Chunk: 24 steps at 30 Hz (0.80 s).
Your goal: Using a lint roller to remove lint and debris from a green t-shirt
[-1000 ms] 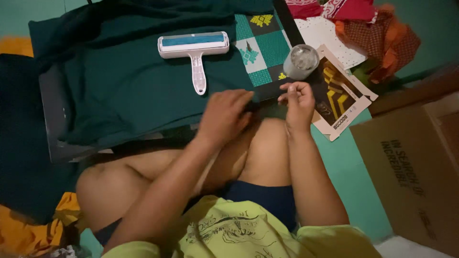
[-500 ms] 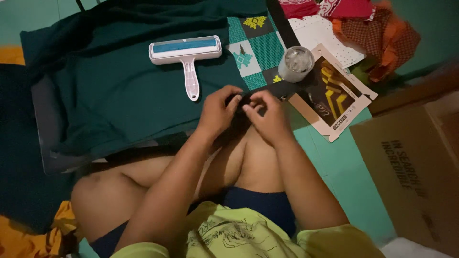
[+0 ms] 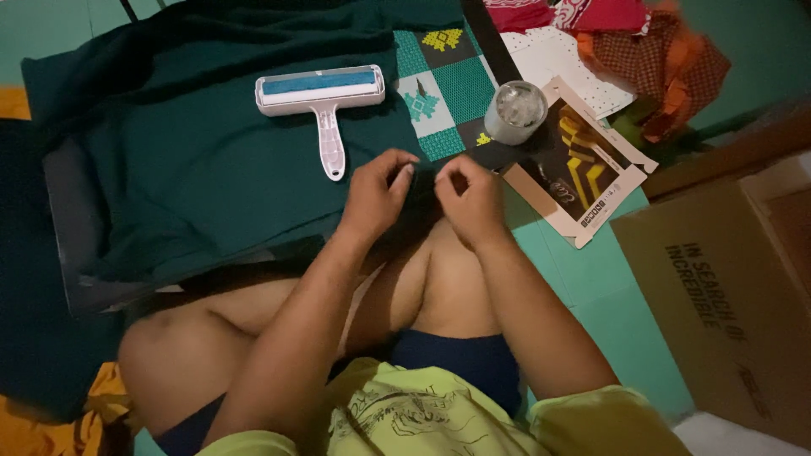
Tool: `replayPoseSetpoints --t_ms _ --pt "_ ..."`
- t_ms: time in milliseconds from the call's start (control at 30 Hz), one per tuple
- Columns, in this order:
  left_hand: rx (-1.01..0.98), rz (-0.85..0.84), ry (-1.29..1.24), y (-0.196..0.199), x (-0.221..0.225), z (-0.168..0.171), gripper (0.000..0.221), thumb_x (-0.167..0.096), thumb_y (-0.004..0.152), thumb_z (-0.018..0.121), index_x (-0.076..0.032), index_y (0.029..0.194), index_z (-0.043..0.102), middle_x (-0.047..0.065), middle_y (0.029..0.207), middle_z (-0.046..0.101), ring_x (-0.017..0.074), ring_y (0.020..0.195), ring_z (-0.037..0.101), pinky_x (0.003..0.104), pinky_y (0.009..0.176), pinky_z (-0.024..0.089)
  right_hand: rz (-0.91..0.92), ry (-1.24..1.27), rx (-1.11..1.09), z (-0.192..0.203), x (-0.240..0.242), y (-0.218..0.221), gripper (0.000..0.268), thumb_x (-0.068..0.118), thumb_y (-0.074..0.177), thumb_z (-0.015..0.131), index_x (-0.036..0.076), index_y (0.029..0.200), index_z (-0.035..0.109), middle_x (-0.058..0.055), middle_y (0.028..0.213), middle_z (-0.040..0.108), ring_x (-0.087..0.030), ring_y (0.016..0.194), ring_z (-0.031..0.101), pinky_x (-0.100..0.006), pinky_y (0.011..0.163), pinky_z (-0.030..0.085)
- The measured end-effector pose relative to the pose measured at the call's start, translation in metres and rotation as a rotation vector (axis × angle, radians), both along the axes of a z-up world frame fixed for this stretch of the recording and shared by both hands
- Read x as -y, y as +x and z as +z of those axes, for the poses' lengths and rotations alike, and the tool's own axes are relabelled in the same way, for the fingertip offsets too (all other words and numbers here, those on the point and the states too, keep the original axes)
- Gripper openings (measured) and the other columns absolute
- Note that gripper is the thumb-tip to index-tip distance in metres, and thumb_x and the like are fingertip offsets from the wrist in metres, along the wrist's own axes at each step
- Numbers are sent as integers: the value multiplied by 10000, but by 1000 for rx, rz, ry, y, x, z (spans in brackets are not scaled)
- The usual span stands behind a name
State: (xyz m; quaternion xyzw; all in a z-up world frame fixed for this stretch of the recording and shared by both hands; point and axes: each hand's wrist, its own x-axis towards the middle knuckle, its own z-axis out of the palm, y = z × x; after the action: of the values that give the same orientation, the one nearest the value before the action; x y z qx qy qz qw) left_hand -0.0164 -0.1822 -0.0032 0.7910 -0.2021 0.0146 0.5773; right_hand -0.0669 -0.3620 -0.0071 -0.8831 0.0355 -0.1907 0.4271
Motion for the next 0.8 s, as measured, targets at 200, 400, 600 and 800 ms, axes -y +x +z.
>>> replayPoseSetpoints --t_ms 200,400,600,800 --pt "-9 -57 -5 1 0 -5 333 3 857 693 -195 1115 758 80 969 793 358 1022 734 490 898 564 73 -156 19 6 -12 -1 216 258 774 849 165 906 704 -25 750 726 -232 723 745 -347 718 518" --pt "111 -102 65 1 2 -9 396 83 784 725 -101 1134 750 166 996 761 430 1024 710 530 934 548 115 -333 48 -2 -10 0 235 165 751 801 139 945 669 -51 848 723 -302 845 730 -429 806 439" --pt "263 5 282 -4 -6 -23 309 27 770 781 -121 1029 703 84 936 683 352 963 673 455 834 548 38 -395 65 -9 -7 -5 196 225 727 717 215 721 522 9 622 571 -272 702 673 -384 727 390" --pt "404 63 411 -5 -10 -20 252 7 774 814 -114 932 660 72 905 635 371 895 643 474 723 516 90 -403 30 -3 -9 -7 212 190 766 687 182 707 483 -55 593 560 -368 718 668 -406 691 396"
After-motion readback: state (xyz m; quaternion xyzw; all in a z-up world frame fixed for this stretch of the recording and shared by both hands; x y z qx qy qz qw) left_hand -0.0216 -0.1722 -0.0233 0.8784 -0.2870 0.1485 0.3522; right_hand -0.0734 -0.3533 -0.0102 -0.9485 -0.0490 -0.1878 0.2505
